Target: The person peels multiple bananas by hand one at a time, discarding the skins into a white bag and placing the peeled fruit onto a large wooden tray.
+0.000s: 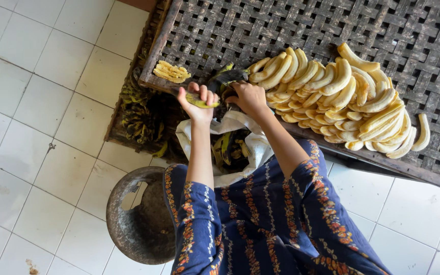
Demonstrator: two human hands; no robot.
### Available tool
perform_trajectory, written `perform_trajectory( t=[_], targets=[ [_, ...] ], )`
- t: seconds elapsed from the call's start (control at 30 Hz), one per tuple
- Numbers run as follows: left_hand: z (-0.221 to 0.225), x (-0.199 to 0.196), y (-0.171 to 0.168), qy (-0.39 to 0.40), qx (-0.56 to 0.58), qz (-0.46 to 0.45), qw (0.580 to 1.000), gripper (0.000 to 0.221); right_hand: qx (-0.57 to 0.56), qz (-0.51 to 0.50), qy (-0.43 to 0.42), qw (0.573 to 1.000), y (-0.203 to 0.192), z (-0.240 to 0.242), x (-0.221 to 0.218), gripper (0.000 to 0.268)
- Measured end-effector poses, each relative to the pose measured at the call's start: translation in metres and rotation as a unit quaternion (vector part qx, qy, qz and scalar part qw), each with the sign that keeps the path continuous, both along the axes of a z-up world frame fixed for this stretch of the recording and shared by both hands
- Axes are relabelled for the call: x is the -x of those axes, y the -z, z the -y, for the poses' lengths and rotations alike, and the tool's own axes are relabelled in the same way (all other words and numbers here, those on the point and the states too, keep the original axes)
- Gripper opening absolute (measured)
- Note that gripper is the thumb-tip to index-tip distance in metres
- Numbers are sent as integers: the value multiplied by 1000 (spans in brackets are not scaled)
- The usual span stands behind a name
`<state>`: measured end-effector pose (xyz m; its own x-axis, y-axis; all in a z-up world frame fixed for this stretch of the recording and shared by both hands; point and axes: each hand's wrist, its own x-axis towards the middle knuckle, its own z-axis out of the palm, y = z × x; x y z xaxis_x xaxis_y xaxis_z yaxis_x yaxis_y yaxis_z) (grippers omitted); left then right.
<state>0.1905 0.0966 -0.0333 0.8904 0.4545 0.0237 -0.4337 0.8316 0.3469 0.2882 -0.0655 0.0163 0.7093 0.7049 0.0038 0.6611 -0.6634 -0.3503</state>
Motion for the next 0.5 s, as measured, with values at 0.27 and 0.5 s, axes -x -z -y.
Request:
perform_trajectory(
  t=[0.27, 0.5],
  targets=[
    [-28, 31, -82, 66, -142, 24, 987, 53, 34, 17, 110, 993, 33, -18, -9, 47],
    [-28, 65, -114, -29, -437, -399, 806, 60, 32, 29, 157, 987, -22, -19, 10, 61]
  ],
)
